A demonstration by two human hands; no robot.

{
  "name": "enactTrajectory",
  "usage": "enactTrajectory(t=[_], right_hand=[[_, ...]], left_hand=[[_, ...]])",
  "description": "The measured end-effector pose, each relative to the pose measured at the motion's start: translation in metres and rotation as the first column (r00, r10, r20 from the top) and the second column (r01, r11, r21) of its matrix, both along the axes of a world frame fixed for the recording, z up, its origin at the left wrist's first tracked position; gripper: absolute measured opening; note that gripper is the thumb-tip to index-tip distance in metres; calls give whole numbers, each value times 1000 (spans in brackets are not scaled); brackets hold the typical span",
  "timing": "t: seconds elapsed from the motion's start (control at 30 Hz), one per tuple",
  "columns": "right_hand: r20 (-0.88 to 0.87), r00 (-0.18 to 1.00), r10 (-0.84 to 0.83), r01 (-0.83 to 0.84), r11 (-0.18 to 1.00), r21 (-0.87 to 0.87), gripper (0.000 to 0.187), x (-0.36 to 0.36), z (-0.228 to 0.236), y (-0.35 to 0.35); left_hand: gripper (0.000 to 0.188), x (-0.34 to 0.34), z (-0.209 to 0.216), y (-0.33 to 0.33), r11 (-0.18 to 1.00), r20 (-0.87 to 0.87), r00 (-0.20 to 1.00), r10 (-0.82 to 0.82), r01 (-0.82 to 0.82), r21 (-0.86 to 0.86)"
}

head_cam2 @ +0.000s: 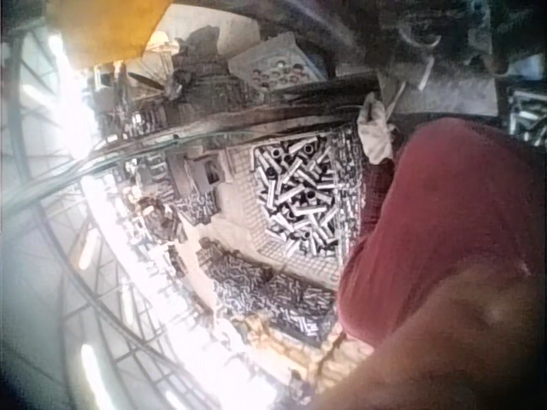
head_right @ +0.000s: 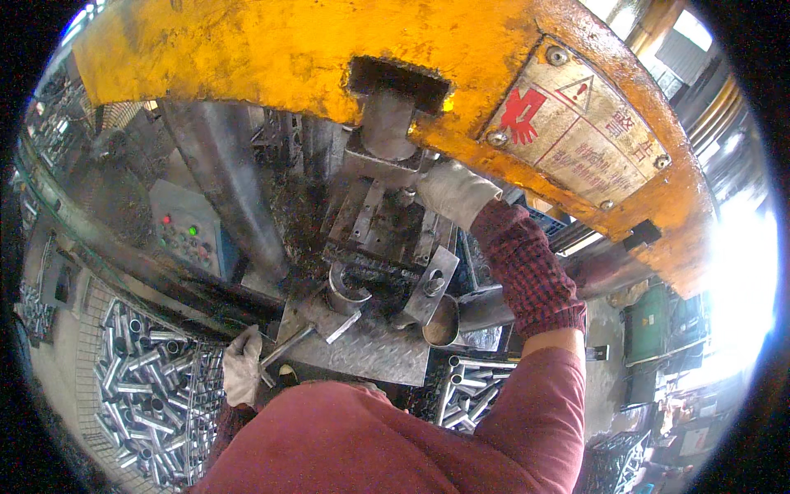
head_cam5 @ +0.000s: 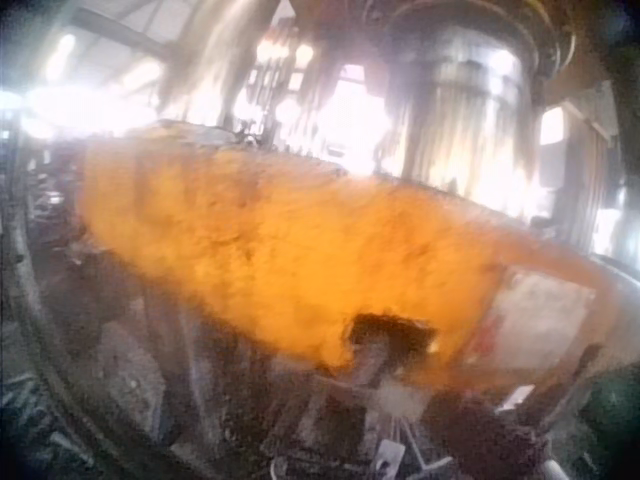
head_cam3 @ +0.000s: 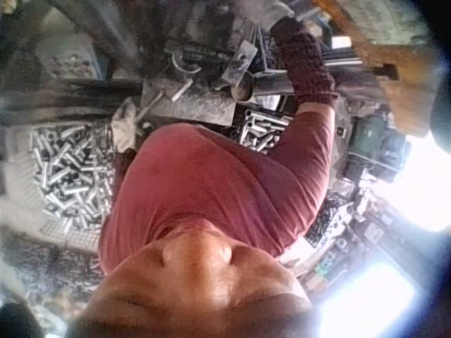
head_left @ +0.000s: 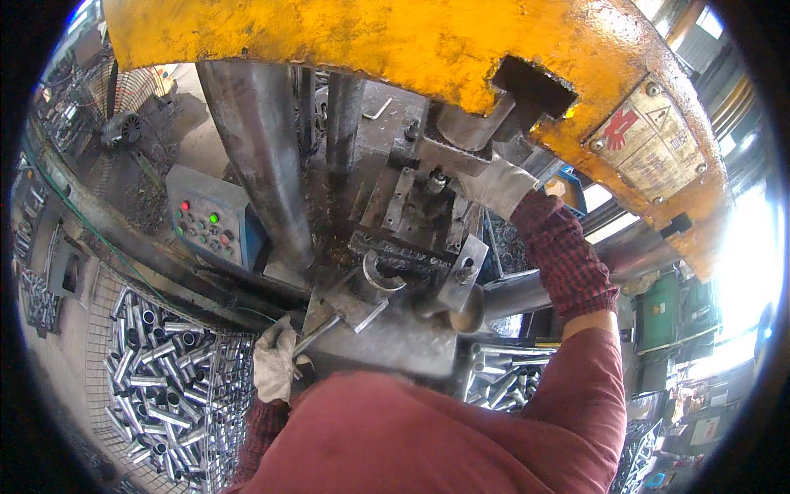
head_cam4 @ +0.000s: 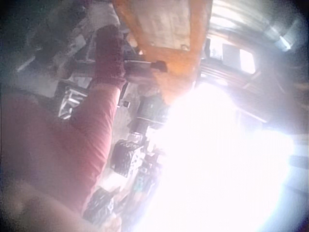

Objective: The person operates a hydraulic press machine, repeatedly placing metal cylindrical parts into the press die, activating the press, and removing the processed parts. The person wears gloves and uses both hands to handle the parts and operate the machine controls.

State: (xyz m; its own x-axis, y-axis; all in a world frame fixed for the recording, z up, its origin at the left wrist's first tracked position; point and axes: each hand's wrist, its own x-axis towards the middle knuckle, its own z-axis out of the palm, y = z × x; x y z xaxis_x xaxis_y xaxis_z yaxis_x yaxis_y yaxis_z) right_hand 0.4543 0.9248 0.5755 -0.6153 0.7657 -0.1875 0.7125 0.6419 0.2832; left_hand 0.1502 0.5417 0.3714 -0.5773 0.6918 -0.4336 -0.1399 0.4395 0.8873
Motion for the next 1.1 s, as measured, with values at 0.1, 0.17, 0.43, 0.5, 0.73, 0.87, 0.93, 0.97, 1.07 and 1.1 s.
enactTrajectory(t=[0.1,0.17,0.43,0.5,0.73,0.87,0.93,0.97,1.07,1.1], right_hand=[[162,979,121,-157,960,234,26,17,-28,11],[-217,975,58,0,966,257,26,33,-59,32],[-656,-593,-467,-98,850,-517,37,35,-132,46],[-796,-404,-451,88,847,-524,37,32,-122,35],[-824,-319,-468,-32,874,-484,72,38,-78,-6],[-766,-335,-549,-33,819,-573,69,39,-95,-19],[-719,-420,-554,-61,807,-587,67,40,-109,-21],[-692,-439,-573,-88,794,-602,69,41,-115,-21],[-700,-446,-557,-90,807,-584,72,43,-125,-23],[-711,-460,-532,-67,819,-570,73,42,-126,-25]], left_hand=[[49,-1,-3,-6,996,-4,997,83,-83,14],[50,-4,-8,-13,994,-27,994,107,-106,21],[47,-10,-20,-29,998,-120,992,45,-49,-30],[46,-7,-22,-25,999,-108,994,34,-35,-4],[47,-2,-23,-17,1000,-86,996,18,-16,21],[46,4,-19,-13,998,-16,999,27,-28,-55],[46,3,-17,-10,999,-56,998,6,-8,-48],[46,2,-18,-7,1000,-81,997,-19,18,-3],[47,0,-23,-3,998,-96,994,-50,52,26],[47,0,-25,-2,997,-103,993,-56,61,43]])
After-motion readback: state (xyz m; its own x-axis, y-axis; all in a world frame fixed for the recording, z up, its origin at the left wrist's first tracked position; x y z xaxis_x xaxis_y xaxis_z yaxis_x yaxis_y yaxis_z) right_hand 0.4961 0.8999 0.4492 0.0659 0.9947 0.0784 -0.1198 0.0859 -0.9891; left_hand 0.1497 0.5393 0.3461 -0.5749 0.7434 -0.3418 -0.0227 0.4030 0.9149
